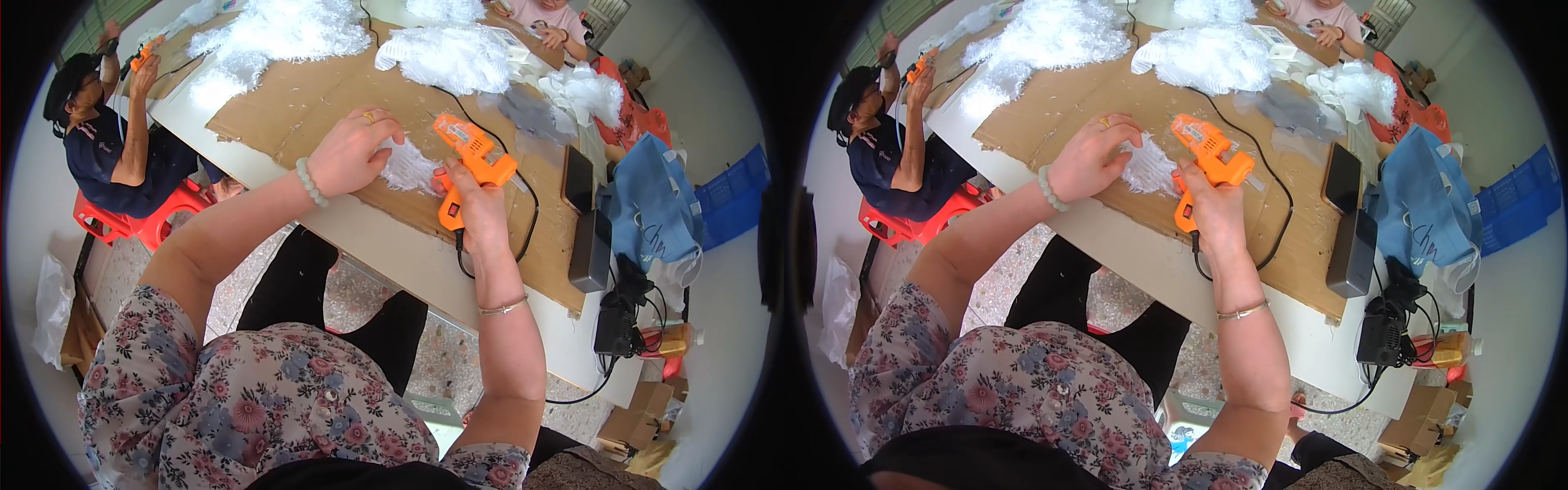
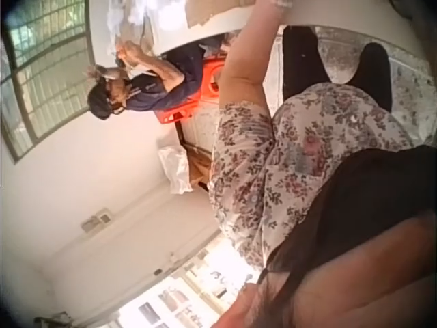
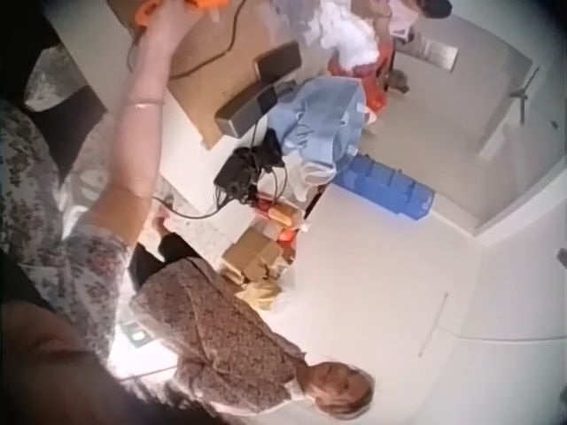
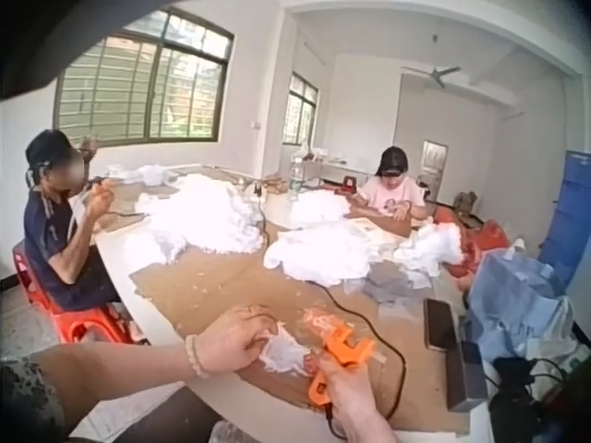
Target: Using a hot glue gun to join pieces of white fiber stuffing for toy assembly.
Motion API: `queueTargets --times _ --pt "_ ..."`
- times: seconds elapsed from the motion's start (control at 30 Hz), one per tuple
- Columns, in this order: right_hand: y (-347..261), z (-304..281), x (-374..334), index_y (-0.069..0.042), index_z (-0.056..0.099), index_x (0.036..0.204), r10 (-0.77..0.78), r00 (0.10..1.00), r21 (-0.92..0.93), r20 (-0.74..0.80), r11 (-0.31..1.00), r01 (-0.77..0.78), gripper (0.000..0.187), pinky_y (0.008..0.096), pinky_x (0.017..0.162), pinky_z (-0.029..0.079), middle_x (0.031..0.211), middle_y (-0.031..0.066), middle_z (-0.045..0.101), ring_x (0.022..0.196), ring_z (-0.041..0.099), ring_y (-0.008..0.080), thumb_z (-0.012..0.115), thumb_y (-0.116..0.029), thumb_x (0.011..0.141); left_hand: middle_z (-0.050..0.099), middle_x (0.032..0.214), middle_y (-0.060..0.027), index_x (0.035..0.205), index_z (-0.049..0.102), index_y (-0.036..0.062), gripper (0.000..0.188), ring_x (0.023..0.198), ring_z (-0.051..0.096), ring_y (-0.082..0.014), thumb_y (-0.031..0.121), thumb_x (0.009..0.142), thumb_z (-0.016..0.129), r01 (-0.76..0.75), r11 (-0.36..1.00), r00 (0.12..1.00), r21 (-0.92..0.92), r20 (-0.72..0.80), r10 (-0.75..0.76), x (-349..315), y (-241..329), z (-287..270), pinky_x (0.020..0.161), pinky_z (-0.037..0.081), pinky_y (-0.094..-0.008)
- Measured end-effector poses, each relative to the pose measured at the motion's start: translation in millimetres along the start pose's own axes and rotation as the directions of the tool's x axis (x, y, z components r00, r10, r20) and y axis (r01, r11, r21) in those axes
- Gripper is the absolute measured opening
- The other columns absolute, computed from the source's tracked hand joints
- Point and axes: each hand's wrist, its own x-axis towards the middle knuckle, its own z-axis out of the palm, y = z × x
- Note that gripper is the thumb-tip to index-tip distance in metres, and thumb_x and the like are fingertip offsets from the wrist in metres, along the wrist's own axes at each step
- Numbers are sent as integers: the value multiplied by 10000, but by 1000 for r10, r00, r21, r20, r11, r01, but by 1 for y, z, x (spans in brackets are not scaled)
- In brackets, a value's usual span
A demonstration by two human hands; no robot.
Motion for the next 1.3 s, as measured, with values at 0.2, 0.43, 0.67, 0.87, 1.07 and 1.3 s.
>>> queueTargets --times 0.2,0.43,0.67,0.87,1.07,1.3 --pt "0 -1 0 -7 565 988 -19 1000 12 4 1000 19 188 256 639 487 840 62 612 713 587 122 608 -127 851 567 1111 -67 840 588 85 161 1168 453 -287 47 695 646 -130 989 984 -65 113 137 -5 16 -13 983 332 -480" --pt "0 1 1 -9 572 980 -34 999 12 10 999 34 185 251 633 478 819 55 614 711 586 120 613 -133 849 567 1053 -85 725 557 55 88 1147 459 -308 43 707 643 -97 987 971 -130 204 122 2 12 -2 959 366 -431" --pt "1 4 2 -17 579 970 -16 1000 -2 -4 1000 16 169 248 622 470 821 48 616 700 578 114 611 -127 847 572 987 -109 722 540 39 102 1038 508 -312 -19 674 609 -10 992 979 -126 199 35 2 2 10 883 417 -371" --pt "3 2 4 -13 578 961 -31 999 14 14 999 30 159 245 617 466 806 46 610 692 574 114 609 -119 846 562 1040 -110 796 547 67 208 1073 498 -332 -61 635 575 -1 1000 1000 -7 15 1 6 5 -1 917 405 -384" --pt "5 3 6 -7 575 964 -37 999 23 7 999 37 156 245 623 473 812 53 607 697 577 119 604 -108 849 592 1014 -101 779 583 54 131 1096 486 -341 16 662 630 -82 996 996 -38 26 83 3 22 5 934 393 -399" --pt "2 7 5 -3 573 980 -20 1000 16 -4 1000 20 169 260 642 495 850 63 605 722 581 123 606 -105 850 586 1033 -92 783 546 65 191 1112 485 -342 39 658 688 -89 996 991 -16 99 90 9 10 18 934 398 -404"
